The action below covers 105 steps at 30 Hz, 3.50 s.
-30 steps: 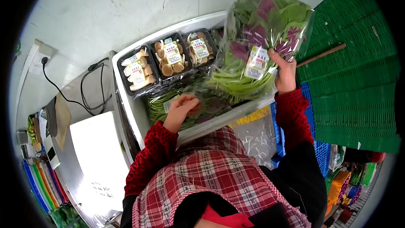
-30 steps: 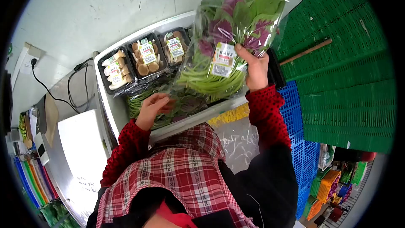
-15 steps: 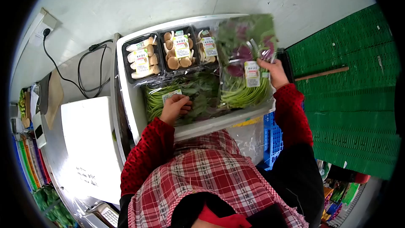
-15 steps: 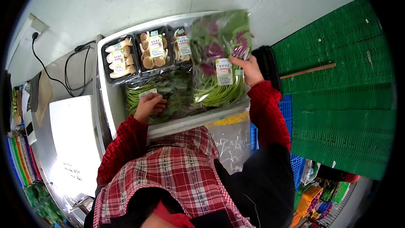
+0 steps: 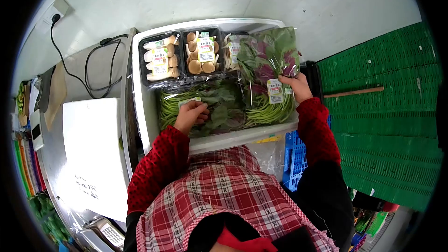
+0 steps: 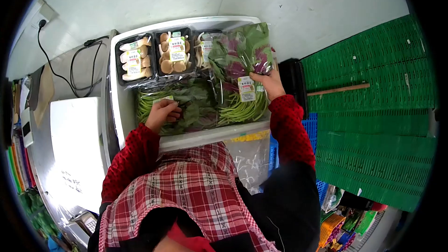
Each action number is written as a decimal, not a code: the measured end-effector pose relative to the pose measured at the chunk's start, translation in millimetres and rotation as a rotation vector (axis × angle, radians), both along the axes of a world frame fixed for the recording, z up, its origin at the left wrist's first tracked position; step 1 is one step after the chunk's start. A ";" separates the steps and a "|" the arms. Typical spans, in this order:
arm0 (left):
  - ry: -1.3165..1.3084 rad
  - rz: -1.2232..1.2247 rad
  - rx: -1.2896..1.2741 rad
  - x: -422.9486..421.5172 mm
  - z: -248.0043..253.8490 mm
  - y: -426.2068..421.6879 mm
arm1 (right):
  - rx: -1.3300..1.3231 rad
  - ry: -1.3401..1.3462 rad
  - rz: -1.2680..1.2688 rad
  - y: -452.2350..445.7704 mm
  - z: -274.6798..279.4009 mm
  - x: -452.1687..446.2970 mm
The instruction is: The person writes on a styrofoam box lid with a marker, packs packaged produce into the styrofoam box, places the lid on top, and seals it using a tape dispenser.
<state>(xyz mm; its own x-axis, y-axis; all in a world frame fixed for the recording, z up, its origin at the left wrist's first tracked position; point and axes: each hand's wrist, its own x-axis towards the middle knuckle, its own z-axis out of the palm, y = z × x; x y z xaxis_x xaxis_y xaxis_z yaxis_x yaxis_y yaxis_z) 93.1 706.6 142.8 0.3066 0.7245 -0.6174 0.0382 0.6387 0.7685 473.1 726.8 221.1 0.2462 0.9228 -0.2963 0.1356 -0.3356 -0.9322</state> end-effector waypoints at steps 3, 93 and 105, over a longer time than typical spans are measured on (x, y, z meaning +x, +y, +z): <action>0.009 0.018 -0.005 -1.8 2.9 0.5 | 0.122 -0.044 -0.093 -4.7 19.8 6.4; 0.134 0.073 0.017 -24.0 -6.6 -5.6 | -0.285 -0.575 1.310 102.8 -39.7 -84.5; -0.131 0.082 0.333 -17.1 45.2 -21.5 | 0.089 -0.496 0.916 37.7 83.0 -89.9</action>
